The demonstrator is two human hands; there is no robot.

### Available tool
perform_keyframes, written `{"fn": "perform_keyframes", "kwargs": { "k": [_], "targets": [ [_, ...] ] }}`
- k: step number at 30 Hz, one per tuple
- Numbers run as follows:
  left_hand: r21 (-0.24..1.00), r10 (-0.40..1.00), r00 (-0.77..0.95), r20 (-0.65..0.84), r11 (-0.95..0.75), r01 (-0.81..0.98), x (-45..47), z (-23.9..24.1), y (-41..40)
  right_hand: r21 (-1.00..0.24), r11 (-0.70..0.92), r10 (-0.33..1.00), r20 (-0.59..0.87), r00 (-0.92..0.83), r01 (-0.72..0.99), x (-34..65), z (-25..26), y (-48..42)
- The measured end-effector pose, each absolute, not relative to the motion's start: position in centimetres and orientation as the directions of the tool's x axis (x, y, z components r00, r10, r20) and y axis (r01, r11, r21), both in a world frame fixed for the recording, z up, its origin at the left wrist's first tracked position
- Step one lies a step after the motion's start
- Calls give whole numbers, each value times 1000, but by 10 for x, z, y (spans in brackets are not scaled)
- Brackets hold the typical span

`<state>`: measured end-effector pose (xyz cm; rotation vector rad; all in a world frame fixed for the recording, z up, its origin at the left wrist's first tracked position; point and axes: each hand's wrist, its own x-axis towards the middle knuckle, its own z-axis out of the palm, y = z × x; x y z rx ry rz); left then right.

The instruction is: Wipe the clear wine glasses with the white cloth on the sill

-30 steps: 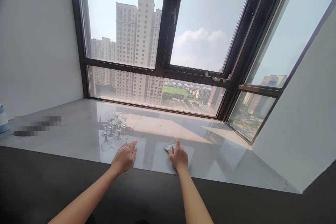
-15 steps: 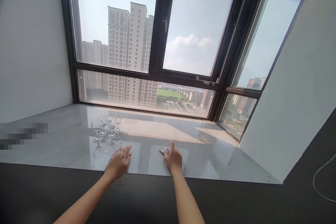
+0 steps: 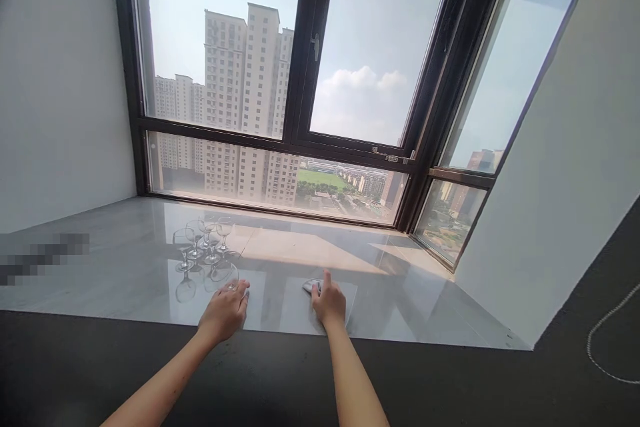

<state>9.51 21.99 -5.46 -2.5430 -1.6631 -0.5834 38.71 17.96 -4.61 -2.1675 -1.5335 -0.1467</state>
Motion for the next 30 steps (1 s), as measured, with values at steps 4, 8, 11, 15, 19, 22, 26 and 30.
{"fn": "perform_keyframes", "kwargs": {
  "k": [4,8,11,15,19,22,26,30],
  "targets": [
    [177,866,361,347,-438,881,96,-53,219,-311,-267,863,343,370,912,386,-44,179],
    [189,863,358,357,-442,877,97,-46,214,-302,-277,865,334,373,912,386,-43,179],
    [191,872,357,336,-434,881,97,-39,211,-305,-260,872,334,359,916,387,-44,179],
    [206,880,362,307,-433,878,96,-34,209,-307,-253,877,326,352,917,388,-45,180],
    [211,876,362,320,-439,873,95,-37,209,-300,-261,877,324,356,917,387,-44,179],
    [202,873,366,322,-441,875,95,-39,210,-294,-273,877,315,362,916,386,-43,179],
    [176,865,372,336,-445,878,95,-42,212,-288,-279,870,327,368,916,386,-44,179],
    [177,866,371,336,-445,878,97,-49,218,-288,-279,865,339,370,916,386,-43,180]
  ]
}}
